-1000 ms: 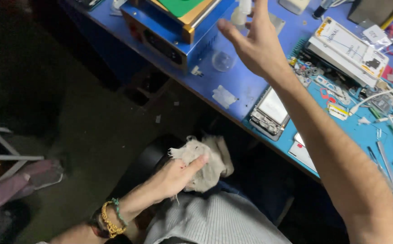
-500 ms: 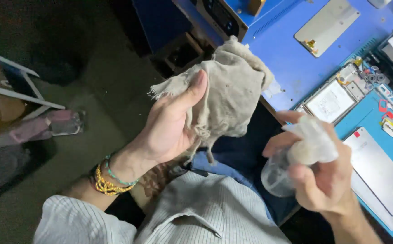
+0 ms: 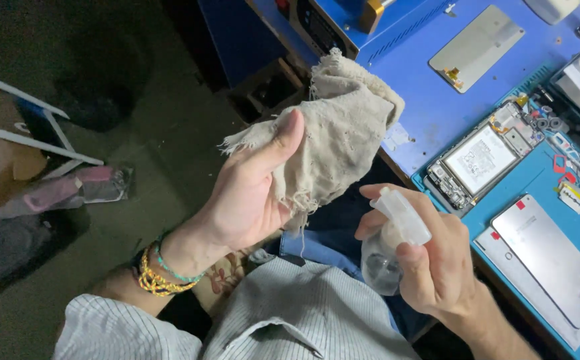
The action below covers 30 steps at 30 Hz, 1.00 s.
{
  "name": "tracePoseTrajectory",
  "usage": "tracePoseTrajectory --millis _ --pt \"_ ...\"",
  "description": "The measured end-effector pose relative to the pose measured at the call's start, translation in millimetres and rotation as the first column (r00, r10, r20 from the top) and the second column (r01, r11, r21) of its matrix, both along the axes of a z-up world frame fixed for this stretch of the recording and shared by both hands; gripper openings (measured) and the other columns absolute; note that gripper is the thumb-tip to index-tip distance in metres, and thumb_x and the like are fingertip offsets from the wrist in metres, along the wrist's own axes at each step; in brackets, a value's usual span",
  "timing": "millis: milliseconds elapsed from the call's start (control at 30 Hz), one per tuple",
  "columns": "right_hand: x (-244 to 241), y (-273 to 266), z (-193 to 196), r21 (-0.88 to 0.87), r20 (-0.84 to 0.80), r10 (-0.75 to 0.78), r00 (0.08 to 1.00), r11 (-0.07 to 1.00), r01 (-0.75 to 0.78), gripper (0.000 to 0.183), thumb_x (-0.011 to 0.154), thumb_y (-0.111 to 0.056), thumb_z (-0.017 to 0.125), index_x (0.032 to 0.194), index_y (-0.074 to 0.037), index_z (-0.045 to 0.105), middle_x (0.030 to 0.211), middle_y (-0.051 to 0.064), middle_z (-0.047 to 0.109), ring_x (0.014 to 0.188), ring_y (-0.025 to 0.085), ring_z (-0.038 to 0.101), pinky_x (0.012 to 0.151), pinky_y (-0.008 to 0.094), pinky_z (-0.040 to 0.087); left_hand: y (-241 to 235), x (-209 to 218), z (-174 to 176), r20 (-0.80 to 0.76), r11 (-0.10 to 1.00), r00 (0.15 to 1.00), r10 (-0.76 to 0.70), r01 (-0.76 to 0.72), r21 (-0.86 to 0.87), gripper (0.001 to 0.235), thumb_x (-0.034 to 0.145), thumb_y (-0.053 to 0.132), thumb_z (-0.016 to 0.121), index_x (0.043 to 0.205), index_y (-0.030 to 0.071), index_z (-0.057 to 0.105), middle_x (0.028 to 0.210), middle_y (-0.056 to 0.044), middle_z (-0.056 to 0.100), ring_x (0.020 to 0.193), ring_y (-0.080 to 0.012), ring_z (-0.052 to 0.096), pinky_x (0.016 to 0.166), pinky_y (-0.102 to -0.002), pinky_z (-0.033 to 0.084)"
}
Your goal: The person cleans the back of a disassembled smartphone using a cloth and a spray bottle. They repeatedly spray the cloth and wipe the phone's back cover, focusing on removing residue or adhesive.
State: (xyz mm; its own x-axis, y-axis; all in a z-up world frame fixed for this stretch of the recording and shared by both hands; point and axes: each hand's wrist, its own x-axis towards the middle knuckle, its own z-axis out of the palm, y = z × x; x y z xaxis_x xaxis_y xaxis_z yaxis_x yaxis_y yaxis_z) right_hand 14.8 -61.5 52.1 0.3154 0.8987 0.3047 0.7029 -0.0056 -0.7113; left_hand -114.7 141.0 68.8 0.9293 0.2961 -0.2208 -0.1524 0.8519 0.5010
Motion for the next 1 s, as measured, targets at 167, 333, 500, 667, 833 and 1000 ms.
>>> tracePoseTrajectory --millis 167,333,500,667,833,1000 --pt "3 0 -5 0.029 0.054 -0.003 0.999 1.0 0.002 0.067 0.11 -0.052 0.015 0.098 -0.013 0.069 0.085 -0.003 0.077 0.052 0.014 0.066 0.048 0.025 0.048 0 2 3 -0.097 0.999 0.995 0.005 -0.008 -0.033 0.054 0.104 0.028 0.052 0.148 -0.002 0.057 0.152 -0.022 0.062 0.14 -0.0322 0.061 0.114 -0.045 0.053" --pt "0 4 -4 0.094 -0.028 -0.007 1.0 0.996 0.01 0.066 0.112 -0.052 0.023 0.131 0.001 0.057 0.089 0.003 0.082 0.068 0.015 0.08 0.062 0.024 0.06 3 -4 -15 0.099 0.997 0.994 -0.045 0.051 -0.052 0.034 0.115 0.026 0.056 0.13 -0.001 0.07 0.133 -0.017 0.074 0.123 -0.0271 0.072 0.103 -0.039 0.061" --pt "0 5 -8 0.007 0.009 -0.065 0.998 0.998 0.065 0.074 0.11 -0.049 0.015 0.088 -0.015 0.077 0.085 0.001 0.07 0.056 0.016 0.059 0.054 0.027 0.043 5 -3 -7 -0.024 0.997 0.998 -0.056 0.054 -0.053 0.041 0.11 0.027 0.055 0.137 -0.002 0.065 0.142 -0.021 0.068 0.131 -0.0321 0.066 0.106 -0.042 0.058" --pt "-1 10 -6 0.053 -0.061 -0.002 0.998 0.999 0.005 0.067 0.112 -0.053 0.022 0.132 0.0 0.059 0.084 -0.002 0.08 0.054 0.011 0.066 0.056 0.023 0.052 5 -4 -14 0.027 0.999 0.999 -0.037 0.038 -0.036 0.036 0.113 0.026 0.055 0.132 -0.001 0.068 0.135 -0.018 0.072 0.125 -0.028 0.07 0.103 -0.037 0.06" --pt "0 8 -13 0.031 0.04 -0.028 0.999 0.999 0.026 0.075 0.112 -0.053 0.011 0.095 -0.013 0.072 0.086 -0.002 0.076 0.058 0.012 0.066 0.054 0.024 0.048 3 1 1 -0.093 0.997 0.996 0.002 -0.009 -0.071 0.047 0.106 0.024 0.054 0.143 -0.003 0.061 0.15 -0.02 0.064 0.138 -0.0298 0.062 0.113 -0.04 0.054" --pt "-1 11 -11 0.072 -0.026 -0.026 0.999 0.997 0.028 0.069 0.112 -0.055 0.021 0.124 -0.001 0.061 0.089 -0.002 0.08 0.064 0.013 0.074 0.062 0.024 0.057 6 -4 -8 -0.047 0.997 0.998 -0.038 0.035 -0.07 0.039 0.111 0.027 0.054 0.137 0.0 0.066 0.143 -0.019 0.069 0.131 -0.0298 0.067 0.108 -0.039 0.058"
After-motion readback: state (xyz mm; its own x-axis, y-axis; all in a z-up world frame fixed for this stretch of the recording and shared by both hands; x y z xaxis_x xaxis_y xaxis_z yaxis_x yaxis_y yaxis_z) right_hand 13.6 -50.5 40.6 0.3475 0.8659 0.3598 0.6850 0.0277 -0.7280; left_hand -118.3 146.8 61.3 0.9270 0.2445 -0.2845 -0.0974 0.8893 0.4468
